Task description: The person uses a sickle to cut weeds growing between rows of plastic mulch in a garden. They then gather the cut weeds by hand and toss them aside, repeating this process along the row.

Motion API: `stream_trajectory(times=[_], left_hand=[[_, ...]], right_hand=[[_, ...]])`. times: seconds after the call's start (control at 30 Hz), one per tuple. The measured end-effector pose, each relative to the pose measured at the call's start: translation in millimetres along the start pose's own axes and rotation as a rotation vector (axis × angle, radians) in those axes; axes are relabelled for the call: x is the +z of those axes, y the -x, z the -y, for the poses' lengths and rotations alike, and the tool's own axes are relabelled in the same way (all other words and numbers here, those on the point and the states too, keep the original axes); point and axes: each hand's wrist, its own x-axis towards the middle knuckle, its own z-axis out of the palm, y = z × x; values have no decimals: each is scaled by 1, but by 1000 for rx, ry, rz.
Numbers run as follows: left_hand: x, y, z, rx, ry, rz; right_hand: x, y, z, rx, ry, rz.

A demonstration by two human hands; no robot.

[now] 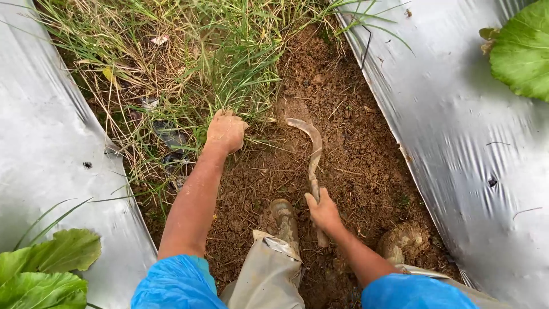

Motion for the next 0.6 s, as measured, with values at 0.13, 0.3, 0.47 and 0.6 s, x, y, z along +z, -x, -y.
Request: stream_trajectory(times=[0.13,0.3,0.47,0.6], left_hand=[[-9,15,-4,-26,5,72],[-2,13,6,-56,17,53],[8,18,6,-72,-16,61],[12,18,9,-87,13,84]], right_hand=[[-7,4,3,-27,82,-81],[15,-14,28,-33,-267,-219],[19,-32,16,-89,-315,-346],[-2,7,-15,-78,46,52]])
